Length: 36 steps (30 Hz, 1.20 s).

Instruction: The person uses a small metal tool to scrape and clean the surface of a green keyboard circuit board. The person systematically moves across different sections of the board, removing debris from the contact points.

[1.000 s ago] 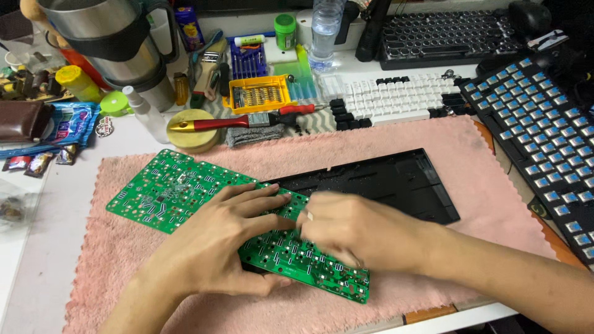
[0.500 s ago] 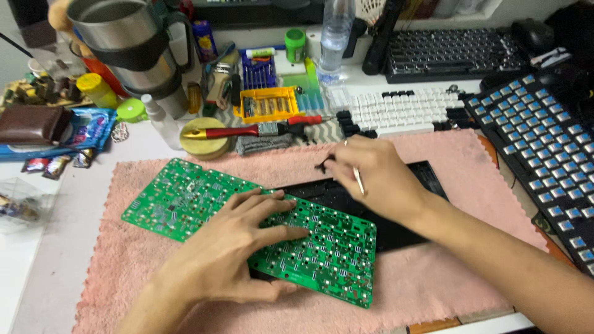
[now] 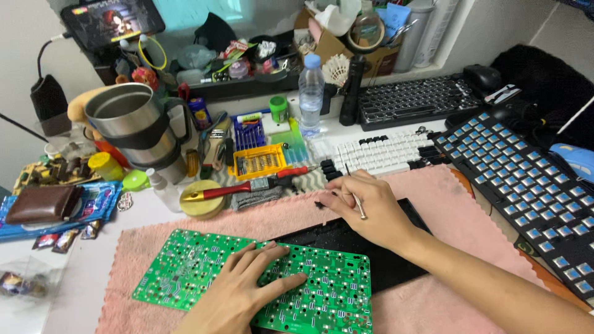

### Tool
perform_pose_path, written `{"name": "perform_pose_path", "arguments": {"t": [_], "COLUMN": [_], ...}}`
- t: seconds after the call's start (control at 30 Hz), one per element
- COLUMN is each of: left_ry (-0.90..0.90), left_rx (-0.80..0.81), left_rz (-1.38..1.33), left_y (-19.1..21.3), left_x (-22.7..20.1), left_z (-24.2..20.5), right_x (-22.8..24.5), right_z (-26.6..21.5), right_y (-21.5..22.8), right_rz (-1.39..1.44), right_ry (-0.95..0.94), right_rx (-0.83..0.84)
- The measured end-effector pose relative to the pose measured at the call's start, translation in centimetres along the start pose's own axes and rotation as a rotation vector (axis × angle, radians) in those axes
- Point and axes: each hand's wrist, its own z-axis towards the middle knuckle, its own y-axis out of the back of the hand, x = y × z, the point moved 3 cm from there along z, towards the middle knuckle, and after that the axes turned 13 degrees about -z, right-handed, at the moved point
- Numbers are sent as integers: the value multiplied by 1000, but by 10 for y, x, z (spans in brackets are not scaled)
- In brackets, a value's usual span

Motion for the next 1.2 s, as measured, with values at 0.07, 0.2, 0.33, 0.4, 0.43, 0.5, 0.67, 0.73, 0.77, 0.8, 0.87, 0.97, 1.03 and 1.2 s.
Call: {"name": "perform_pose_path", "arguments": {"t": [0.07, 0.2, 0.33, 0.4, 0.43, 0.5, 0.67, 0.73, 0.77, 0.8, 0.87, 0.97, 1.03, 1.2], "left_ry": [-1, 87, 79, 75, 84, 89, 87, 85, 89, 95, 106, 111, 110, 58], "left_rx": [0, 101, 10, -12, -7, -33, -47, -51, -47, -45, -36, -64, -94, -110], "left_rz": [21, 25, 1, -10, -23, -51, -11, -23, -35, -45, -68, -94, -106, -218], "left_y": [0, -2, 13, 20, 24, 31, 28, 30, 32, 33, 36, 39, 41, 45], "left_x": [2, 4, -11, -16, -17, -22, -13, -12, -12, -12, -14, -15, -14, -6], "left_z": [3, 7, 12, 13, 14, 17, 15, 16, 17, 17, 21, 30, 37, 49], "right_x": [2, 11, 26, 35, 35, 30, 46, 47, 43, 40, 41, 44, 48, 54], "right_z": [-5, -20, -32, -37, -40, -51, -53, -55, -59, -62, -61, -57, -56, -68], "right_y": [8, 13, 25, 27, 25, 19, 19, 14, 10, 6, 6, 5, 3, -5], "right_rz": [106, 566, 700, 797, 802, 592, 746, 760, 732, 702, 693, 668, 658, 528], "right_ry": [-115, -139, -308, -389, -401, -505, -578, -548, -610, -668, -590, -529, -556, -534], "right_rx": [89, 172, 284, 351, 361, 387, 424, 418, 399, 383, 357, 320, 317, 271]}}
